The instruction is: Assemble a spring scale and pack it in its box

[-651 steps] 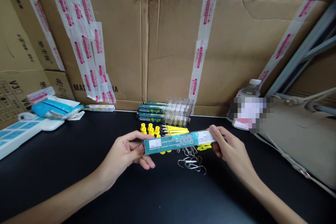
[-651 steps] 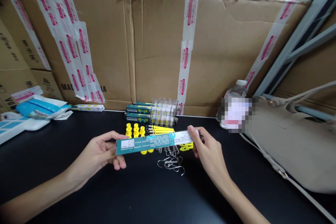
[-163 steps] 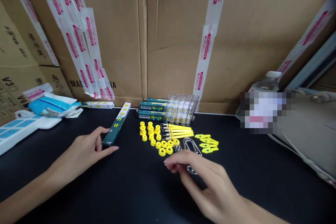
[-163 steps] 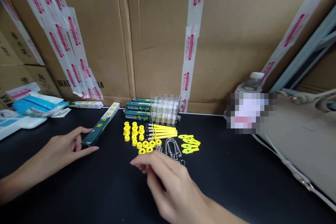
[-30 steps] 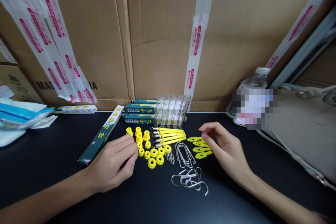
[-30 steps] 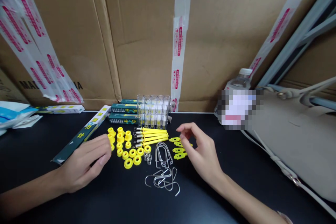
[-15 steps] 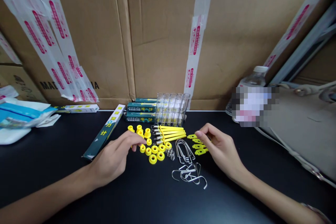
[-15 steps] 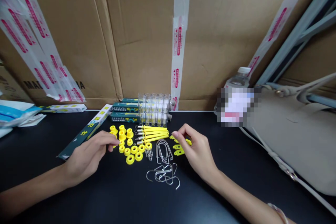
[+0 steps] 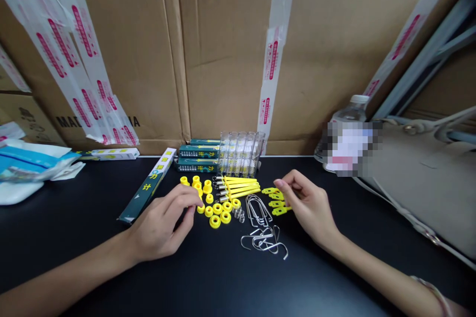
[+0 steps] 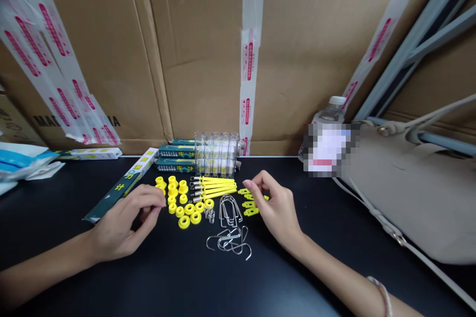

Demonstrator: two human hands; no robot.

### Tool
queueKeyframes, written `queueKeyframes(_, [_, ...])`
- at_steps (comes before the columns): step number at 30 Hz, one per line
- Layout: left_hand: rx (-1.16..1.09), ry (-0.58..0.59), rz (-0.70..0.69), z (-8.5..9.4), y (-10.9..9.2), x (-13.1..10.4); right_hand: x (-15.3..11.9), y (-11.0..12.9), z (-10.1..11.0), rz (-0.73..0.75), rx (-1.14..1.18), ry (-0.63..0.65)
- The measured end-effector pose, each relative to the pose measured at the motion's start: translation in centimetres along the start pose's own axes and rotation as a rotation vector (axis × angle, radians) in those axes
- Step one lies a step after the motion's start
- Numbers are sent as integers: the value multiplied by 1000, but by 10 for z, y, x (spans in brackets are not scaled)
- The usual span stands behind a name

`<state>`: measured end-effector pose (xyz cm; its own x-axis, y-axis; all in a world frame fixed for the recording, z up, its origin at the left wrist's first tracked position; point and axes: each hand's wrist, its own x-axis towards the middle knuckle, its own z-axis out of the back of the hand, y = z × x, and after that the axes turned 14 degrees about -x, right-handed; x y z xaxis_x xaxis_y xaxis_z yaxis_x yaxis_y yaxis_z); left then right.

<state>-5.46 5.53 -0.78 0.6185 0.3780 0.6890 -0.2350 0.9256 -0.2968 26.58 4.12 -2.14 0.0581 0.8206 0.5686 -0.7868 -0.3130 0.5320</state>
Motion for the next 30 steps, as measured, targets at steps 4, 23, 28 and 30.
queueKeyframes(4, [14, 12, -11, 1, -1, 0, 3, 1, -1, 69, -26, 19])
queueKeyframes(23, [-17, 88, -18, 2, 5, 0, 19, -3, -2, 481, -324, 84])
queueKeyframes(28, [-36, 85, 13, -2, 11, -5, 26, -7, -4, 540, -490, 110])
queueKeyframes(30, [-37, 78, 36, -3, 12, -5, 28, -8, -7, 541, -543, 109])
